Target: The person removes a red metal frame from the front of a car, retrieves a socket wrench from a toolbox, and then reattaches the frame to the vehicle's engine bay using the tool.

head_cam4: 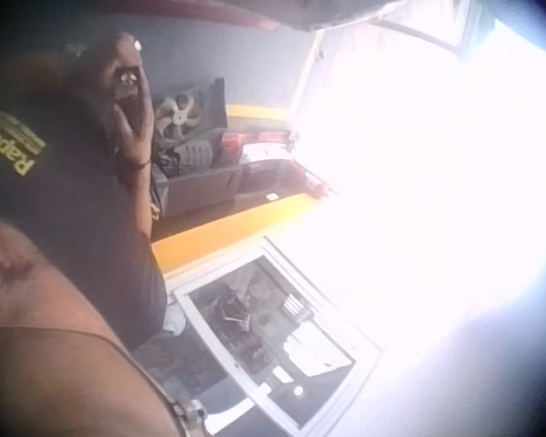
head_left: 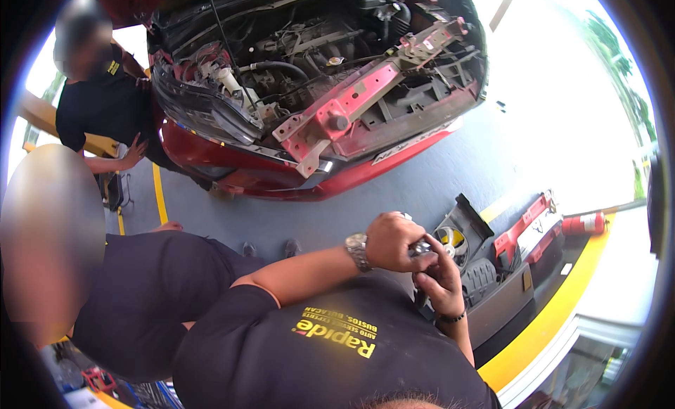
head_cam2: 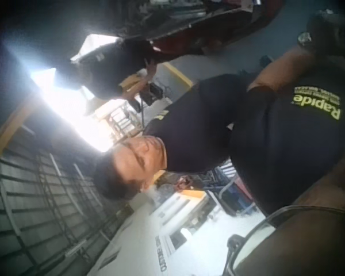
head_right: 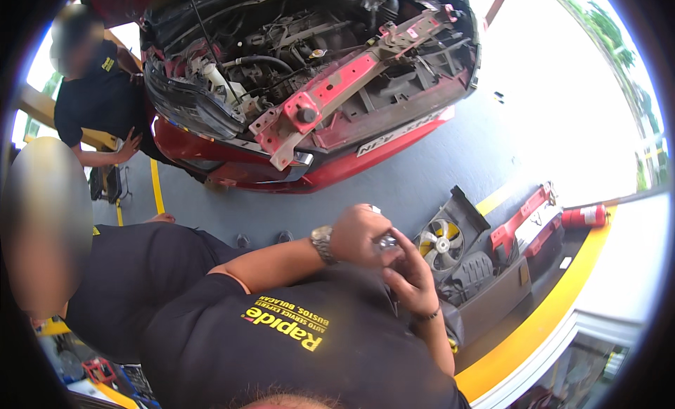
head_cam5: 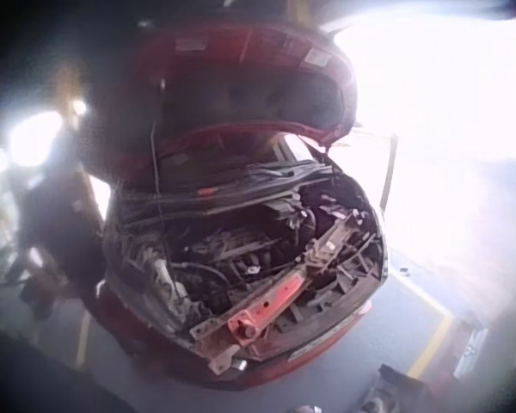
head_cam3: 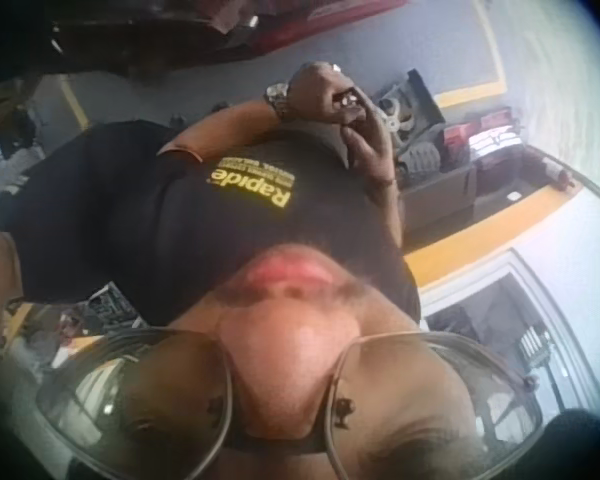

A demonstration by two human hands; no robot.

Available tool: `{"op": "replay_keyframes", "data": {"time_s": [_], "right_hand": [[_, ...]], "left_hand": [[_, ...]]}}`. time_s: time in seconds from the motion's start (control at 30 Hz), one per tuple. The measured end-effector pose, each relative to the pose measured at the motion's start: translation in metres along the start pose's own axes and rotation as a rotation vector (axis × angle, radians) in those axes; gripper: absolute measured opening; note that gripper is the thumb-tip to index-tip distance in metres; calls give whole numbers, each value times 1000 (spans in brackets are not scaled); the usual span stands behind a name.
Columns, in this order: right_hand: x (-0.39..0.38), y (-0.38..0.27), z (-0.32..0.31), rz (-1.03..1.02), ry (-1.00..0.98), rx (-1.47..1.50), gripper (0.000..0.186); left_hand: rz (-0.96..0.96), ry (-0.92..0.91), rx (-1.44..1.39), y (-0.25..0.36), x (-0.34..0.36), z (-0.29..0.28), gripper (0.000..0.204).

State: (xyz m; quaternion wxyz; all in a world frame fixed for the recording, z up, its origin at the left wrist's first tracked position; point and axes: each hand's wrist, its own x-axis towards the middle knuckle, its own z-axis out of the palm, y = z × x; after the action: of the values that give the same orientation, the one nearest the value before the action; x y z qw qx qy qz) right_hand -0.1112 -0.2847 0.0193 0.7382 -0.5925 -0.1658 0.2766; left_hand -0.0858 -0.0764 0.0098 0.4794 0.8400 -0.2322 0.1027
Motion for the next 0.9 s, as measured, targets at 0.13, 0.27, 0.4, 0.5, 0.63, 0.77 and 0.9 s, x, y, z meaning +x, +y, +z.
{"op": "replay_keyframes", "data": {"time_s": [0.13, 0.27, 0.4, 0.5, 0.63, 0.77, 0.9], "right_hand": [[126, -26, -66, -242, -460, -583, 60], [240, -38, -131, -128, -772, -599, 66], [327, -55, -180, -38, -921, -282, 63], [371, -78, -197, 79, -950, -17, 58], [425, -115, -222, -21, -999, -241, 50], [466, -143, -246, -200, -870, -400, 36], [497, -153, -257, -164, -697, -71, 35]], "left_hand": [[-246, -218, -58, -51, 33, -28, 47], [-392, -45, -119, -101, 95, -18, 45], [-455, 312, 250, -113, 170, 0, 44], [-351, 462, 326, -121, 208, -10, 49], [-348, 762, 452, -121, 221, -19, 49], [-510, 866, 556, -100, 199, -22, 24], [-566, 1029, 969, -67, 156, -31, 16]]}}
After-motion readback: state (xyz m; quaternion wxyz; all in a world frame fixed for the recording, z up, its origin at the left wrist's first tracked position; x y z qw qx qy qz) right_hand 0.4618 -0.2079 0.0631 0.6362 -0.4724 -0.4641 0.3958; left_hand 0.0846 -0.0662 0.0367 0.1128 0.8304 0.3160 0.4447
